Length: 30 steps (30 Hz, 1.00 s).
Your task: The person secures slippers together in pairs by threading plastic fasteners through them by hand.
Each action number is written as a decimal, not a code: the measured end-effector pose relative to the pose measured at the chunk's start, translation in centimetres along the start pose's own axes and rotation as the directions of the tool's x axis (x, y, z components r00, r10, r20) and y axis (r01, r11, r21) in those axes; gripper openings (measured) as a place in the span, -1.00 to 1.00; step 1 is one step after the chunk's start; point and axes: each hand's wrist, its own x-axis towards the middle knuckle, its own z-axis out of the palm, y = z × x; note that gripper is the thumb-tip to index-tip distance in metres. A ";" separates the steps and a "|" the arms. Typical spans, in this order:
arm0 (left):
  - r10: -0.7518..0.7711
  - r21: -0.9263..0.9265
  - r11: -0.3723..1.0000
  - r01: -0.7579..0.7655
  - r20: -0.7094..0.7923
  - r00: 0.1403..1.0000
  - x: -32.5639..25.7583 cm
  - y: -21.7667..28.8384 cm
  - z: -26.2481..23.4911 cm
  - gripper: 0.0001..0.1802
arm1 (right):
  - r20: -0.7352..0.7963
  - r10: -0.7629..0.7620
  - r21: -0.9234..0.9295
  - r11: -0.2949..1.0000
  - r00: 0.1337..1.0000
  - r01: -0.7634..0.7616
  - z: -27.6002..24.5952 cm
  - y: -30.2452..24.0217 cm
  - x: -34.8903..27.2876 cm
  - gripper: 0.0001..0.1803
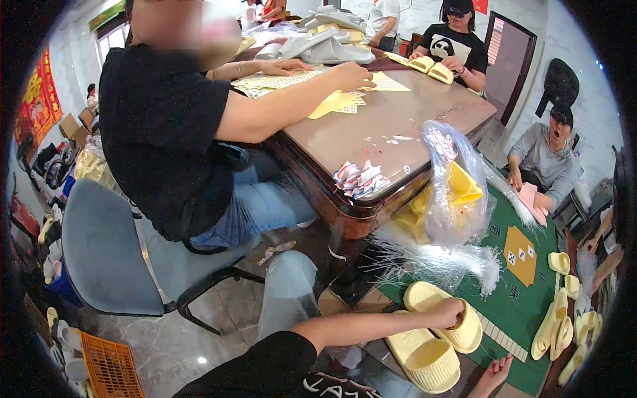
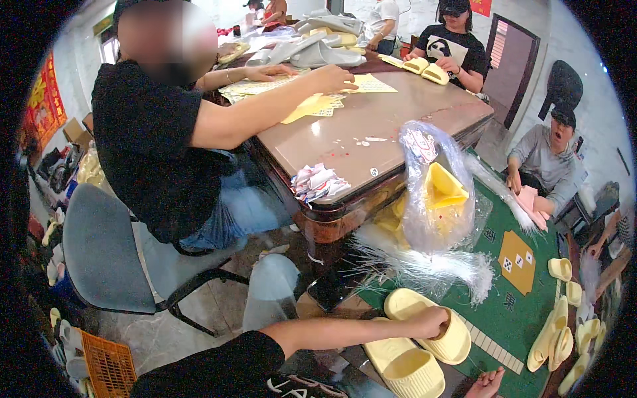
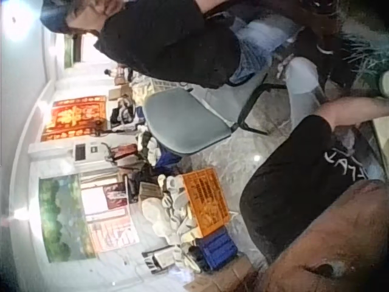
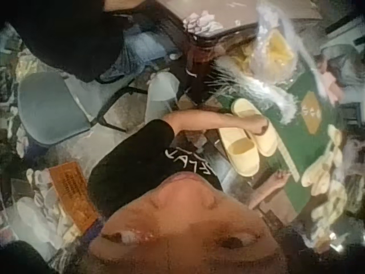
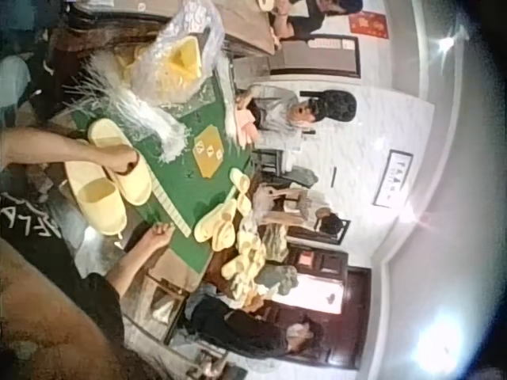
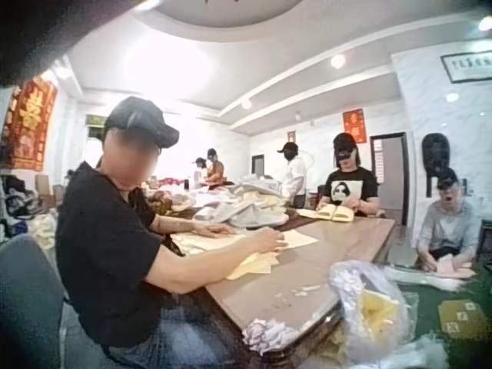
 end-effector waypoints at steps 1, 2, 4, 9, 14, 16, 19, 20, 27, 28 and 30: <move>0.001 -0.022 1.000 0.000 0.035 0.999 0.0 0.3 -0.3 -0.86 | 0.055 0.004 0.036 0.999 0.999 -0.006 0.6 -0.3 -0.4 -0.86; -0.001 -0.047 0.999 0.004 0.065 0.998 0.1 0.3 -0.3 -0.85 | -0.011 -0.007 0.010 1.000 1.000 0.007 1.3 -0.6 -0.8 -0.81; 0.026 -0.047 0.999 -0.023 0.061 0.998 0.1 0.2 -0.2 -0.85 | -0.015 -0.005 0.005 1.000 1.000 0.005 1.1 -0.3 -0.6 -0.81; 0.013 -0.072 0.997 -0.010 0.046 0.999 0.0 0.6 -0.4 -0.83 | 0.059 -0.024 -0.013 1.000 0.998 0.024 0.7 0.2 0.1 -0.79; 0.004 -0.090 0.996 0.000 0.049 0.999 0.1 0.4 0.1 -0.80 | 0.000 -0.002 -0.040 0.999 1.000 0.002 1.7 -0.5 -0.8 -0.72; 0.029 -0.106 0.994 -0.022 0.066 0.997 0.0 0.5 -0.1 -0.80 | 0.006 -0.008 -0.048 0.999 1.000 0.008 1.3 -0.6 -1.0 -0.73; 0.009 -0.071 0.998 -0.001 0.104 0.995 0.3 0.1 0.2 -0.82 | 0.006 0.008 -0.011 1.000 1.000 -0.008 1.3 -0.8 -1.0 -0.75; 0.010 -0.067 0.998 -0.003 0.103 0.995 0.4 -0.2 0.4 -0.82 | -0.005 0.007 -0.012 1.000 1.000 -0.007 1.5 -1.1 -1.3 -0.76; 0.002 -0.085 0.996 0.011 0.153 0.988 0.9 -0.3 -0.3 -0.80 | -0.101 -0.025 -0.004 1.000 0.995 0.024 -1.1 -0.7 0.1 -0.80; -0.015 -0.079 0.996 0.031 0.199 0.980 1.0 0.1 -1.3 -0.80 | -0.090 -0.032 0.007 0.999 0.995 0.033 -2.0 -0.6 0.5 -0.79; 0.035 -0.224 0.974 0.024 0.256 0.966 -0.3 1.6 -3.9 -0.85 | -0.080 -0.036 0.023 0.999 0.996 0.038 -2.8 -0.5 0.6 -0.79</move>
